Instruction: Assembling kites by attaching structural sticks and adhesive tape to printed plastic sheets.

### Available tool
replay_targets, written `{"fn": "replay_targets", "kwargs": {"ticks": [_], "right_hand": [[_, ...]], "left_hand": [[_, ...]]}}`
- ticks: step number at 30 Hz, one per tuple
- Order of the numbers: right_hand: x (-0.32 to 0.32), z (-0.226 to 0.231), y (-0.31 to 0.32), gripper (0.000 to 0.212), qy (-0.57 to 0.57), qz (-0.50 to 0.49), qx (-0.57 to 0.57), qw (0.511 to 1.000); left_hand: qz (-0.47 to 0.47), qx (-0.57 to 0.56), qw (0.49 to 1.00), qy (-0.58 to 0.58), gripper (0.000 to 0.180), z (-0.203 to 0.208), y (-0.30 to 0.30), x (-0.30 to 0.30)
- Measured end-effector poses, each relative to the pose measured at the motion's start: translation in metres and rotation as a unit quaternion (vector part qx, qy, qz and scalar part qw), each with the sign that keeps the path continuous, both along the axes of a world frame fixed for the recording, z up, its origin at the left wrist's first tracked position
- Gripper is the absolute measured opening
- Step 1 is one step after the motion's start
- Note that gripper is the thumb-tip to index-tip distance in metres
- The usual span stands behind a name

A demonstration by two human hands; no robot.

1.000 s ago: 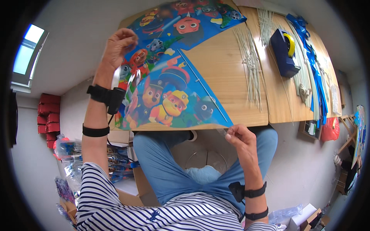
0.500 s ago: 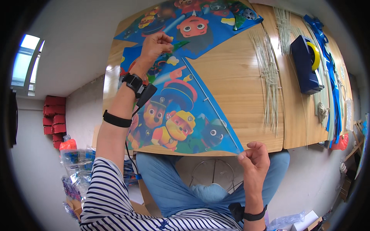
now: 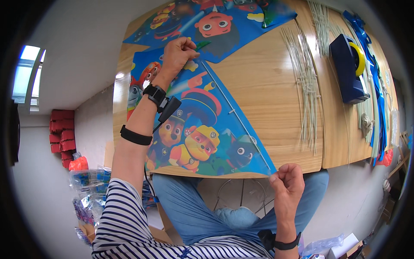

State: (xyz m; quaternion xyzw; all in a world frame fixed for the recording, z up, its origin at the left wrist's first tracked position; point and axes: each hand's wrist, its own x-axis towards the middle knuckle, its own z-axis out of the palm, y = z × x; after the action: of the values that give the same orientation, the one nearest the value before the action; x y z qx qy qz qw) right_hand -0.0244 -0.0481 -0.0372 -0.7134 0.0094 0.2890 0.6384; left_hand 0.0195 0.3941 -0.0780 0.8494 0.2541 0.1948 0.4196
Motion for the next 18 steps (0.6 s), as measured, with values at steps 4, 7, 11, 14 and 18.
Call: {"fn": "replay_targets", "kwargs": {"ticks": [4,7,11,14,18], "right_hand": [[0.0010,-0.0038,0.0010,0.022,-0.011,-0.002,-0.007,1.000],[0.0015,-0.0037,0.0022,0.022,-0.015,-0.006,-0.017,1.000],[0.0011,-0.0064,0.0028,0.022,-0.024,-0.002,-0.017,1.000],[0.0013,-0.0059,0.0033,0.021,-0.020,0.002,-0.024,1.000],[0.0010,-0.0062,0.0053,0.020,-0.019,-0.004,-0.024,1.000]], "left_hand": [[0.009,-0.006,1.000,0.001,0.018,0.0004,-0.0060,0.0009],[0.020,0.027,0.999,0.016,0.020,-0.0004,-0.0080,0.0011],[0.031,0.004,0.999,0.018,0.022,-0.0031,-0.0076,0.0003],[0.034,0.004,0.999,0.018,0.022,-0.0037,-0.0083,0.0020],[0.046,0.022,0.998,0.022,0.023,-0.0032,-0.0104,0.0017]]}}
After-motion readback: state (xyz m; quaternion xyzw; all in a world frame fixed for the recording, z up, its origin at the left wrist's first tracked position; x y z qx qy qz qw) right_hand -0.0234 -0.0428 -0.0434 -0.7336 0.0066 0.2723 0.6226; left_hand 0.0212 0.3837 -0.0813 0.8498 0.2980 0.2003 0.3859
